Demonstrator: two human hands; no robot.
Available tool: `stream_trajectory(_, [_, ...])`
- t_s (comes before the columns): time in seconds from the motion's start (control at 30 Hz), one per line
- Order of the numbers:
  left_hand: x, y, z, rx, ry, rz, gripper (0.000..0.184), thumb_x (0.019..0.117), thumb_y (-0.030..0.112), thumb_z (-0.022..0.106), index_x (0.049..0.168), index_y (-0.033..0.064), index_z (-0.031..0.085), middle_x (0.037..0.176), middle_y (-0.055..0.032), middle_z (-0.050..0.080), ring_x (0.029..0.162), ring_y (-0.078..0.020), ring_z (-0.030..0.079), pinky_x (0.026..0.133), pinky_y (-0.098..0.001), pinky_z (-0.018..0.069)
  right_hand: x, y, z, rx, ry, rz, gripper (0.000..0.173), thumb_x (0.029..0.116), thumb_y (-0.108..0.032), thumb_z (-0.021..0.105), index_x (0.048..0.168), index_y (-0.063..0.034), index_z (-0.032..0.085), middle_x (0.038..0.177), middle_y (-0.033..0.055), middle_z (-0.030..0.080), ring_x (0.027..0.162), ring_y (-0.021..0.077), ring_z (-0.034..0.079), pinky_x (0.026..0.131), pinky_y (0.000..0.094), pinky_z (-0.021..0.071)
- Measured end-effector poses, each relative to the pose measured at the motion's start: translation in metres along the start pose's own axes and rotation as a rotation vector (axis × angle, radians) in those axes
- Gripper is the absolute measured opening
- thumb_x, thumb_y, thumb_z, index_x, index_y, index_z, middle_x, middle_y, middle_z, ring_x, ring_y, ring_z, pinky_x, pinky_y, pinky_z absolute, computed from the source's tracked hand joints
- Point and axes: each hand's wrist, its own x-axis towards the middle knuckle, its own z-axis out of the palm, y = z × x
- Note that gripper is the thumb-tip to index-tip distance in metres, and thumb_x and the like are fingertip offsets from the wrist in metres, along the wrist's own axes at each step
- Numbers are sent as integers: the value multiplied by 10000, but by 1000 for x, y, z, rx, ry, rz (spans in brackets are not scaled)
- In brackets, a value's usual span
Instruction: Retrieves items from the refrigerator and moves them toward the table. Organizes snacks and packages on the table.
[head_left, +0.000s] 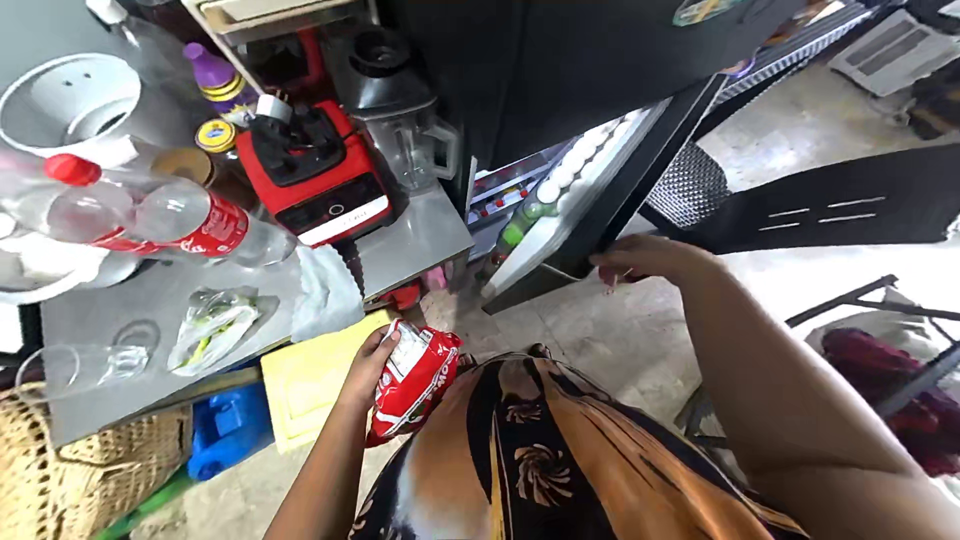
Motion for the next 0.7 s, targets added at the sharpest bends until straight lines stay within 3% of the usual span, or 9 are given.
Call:
stream_trajectory(0.1, [-3, -12, -5, -58, -8, -11, 345, 1081, 225, 500, 1339, 1, 552, 1047, -115, 722, 884, -155, 722, 793, -326, 619, 13, -35, -6, -72, -50, 113, 425, 1092, -329, 497, 1161, 43, 690, 1081, 177, 722, 1015, 289, 658, 943, 531, 474])
stream_trajectory(0.27, [-11, -46, -20, -150, 29, -141, 438, 1106, 314, 406, 1406, 10, 502, 1078, -140, 717, 929, -187, 722, 825, -367, 615, 35, -55, -2, -39, 110, 110, 479, 1044, -366, 598, 1254, 63, 645, 1323, 230, 639, 1286, 368, 560, 1106, 583, 396])
stream_trajectory(0.4, [-15, -51, -22, -146, -54, -231, 536, 1107, 422, 299, 1434, 36, 476, 1128, -136, 715, 996, -196, 714, 872, -392, 604, 56, -81, 9, 106, 164, 5, 498, 1038, -407, 593, 1320, 1, 626, 1310, 145, 682, 1266, 285, 607, 1092, 535, 439])
stream_trajectory(0.5, [-13, -43, -15, -76, -114, -207, 671, 1012, 548, 426, 1440, 32, 453, 1131, -121, 712, 995, -183, 710, 869, -389, 606, 67, -111, 17, 256, 186, -41, 482, 1048, -399, 579, 1357, -29, 591, 1248, 124, 703, 1166, 224, 644, 1013, 493, 471])
stream_trajectory(0.6, [-7, -29, 3, 20, -153, -197, 785, 913, 573, 571, 1460, 29, 426, 1130, -114, 709, 985, -171, 708, 865, -379, 606, 83, -129, 16, 333, 214, -60, 525, 1039, -419, 591, 1358, -1, 598, 1259, 156, 701, 1199, 278, 636, 1049, 541, 435])
stream_trajectory(0.7, [-1, -14, 29, 100, -206, -226, 727, 955, 469, 560, 1488, 11, 375, 1153, -131, 694, 998, -169, 701, 882, -375, 599, 113, -122, 17, 244, 268, -134, 606, 1028, -537, 551, 1229, 18, 688, 1218, 169, 721, 1192, 325, 655, 1075, 594, 442])
